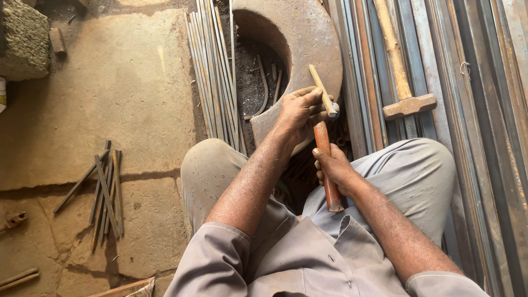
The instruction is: The person sits on the floor and repeatedly picks up short metal rods, places them on a curved anvil, and strikes them with a hammer to shape the ends. Finished rods are set aside on the floor.
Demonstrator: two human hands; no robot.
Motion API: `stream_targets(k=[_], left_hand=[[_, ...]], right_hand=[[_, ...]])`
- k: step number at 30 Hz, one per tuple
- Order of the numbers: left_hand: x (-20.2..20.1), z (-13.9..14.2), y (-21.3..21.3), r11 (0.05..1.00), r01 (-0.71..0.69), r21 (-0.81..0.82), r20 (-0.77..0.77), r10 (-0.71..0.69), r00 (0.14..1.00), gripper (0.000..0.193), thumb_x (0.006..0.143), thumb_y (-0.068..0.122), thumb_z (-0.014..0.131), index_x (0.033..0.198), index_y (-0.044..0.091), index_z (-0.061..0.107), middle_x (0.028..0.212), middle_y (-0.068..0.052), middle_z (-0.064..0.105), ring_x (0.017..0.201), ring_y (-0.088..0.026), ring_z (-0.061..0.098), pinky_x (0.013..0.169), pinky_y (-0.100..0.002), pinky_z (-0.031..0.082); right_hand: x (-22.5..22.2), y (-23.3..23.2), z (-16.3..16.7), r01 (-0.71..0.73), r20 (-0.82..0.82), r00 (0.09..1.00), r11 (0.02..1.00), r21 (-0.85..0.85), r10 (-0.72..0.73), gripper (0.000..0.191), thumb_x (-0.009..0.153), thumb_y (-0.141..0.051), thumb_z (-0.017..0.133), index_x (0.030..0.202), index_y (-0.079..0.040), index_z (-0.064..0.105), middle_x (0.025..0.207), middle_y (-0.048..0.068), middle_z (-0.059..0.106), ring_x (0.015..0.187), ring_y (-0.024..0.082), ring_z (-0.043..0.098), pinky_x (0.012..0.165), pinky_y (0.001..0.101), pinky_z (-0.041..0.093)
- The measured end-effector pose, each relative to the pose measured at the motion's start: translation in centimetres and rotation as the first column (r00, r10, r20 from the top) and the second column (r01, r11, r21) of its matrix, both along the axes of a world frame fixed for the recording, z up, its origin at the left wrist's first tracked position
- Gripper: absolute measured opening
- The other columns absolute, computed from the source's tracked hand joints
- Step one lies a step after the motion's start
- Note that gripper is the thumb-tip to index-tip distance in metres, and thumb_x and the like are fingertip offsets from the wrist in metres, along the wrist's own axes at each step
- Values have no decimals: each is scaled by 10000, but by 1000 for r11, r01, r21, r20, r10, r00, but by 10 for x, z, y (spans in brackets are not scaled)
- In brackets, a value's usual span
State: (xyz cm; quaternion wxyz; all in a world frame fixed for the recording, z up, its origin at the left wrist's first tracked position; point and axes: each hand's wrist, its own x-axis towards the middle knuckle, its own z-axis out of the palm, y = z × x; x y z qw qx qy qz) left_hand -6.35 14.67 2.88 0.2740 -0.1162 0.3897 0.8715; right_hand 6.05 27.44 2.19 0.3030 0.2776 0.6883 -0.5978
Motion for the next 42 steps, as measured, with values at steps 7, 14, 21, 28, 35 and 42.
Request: stream_targets(k=[7,14,21,28,35,42], left_hand=[[-4,-1,-1,992,-30,125,31,26,999,361,1039,57,471,1333,-152,499,1035,-247,730,839,-247,766,655,-276,667],[-3,4,-2,994,-24,104,23,21,999,366,1042,50,455,1350,-144,484,1044,-252,723,839,-240,764,652,-269,665],[4,16,-19,916,180,-359,19,-185,982,322,1025,134,583,1265,-75,631,994,-187,752,806,-205,715,659,-313,636],[1,-29,-56,-33,87,-996,92,-471,877,172,1012,77,570,1073,83,731,947,-125,742,812,-200,746,710,-377,667],[-25,-81,-51,-202,-337,-919,-199,-502,842,112,920,81,664,922,113,771,984,-86,706,898,-239,700,778,-403,601],[-23,-77,-51,-215,-328,-920,-200,-461,865,124,911,203,727,871,97,778,974,-72,699,887,-236,664,769,-420,558]], right_hand=[[0,0,2,-34,2,999,999,28,34,438,1003,-397,532,1306,-103,415,812,23,523,640,89,544,560,305,550],[0,1,1,-27,1,1000,999,19,27,432,1003,-392,533,1308,-111,412,811,21,521,638,89,541,561,307,545],[1,2,-6,12,-27,1000,1000,-7,-12,395,977,-373,569,1250,-119,441,804,21,527,601,106,528,514,313,513],[2,1,-13,29,-64,997,998,-48,-32,350,973,-391,604,1123,-119,442,815,25,543,594,101,539,502,312,517],[2,7,-13,44,-84,995,991,-127,-55,375,971,-398,611,1156,-98,483,805,20,578,586,83,555,497,283,524],[-11,2,16,30,-341,939,998,-55,-47,305,1001,-332,623,1113,-63,535,738,17,572,498,108,534,425,274,459]])
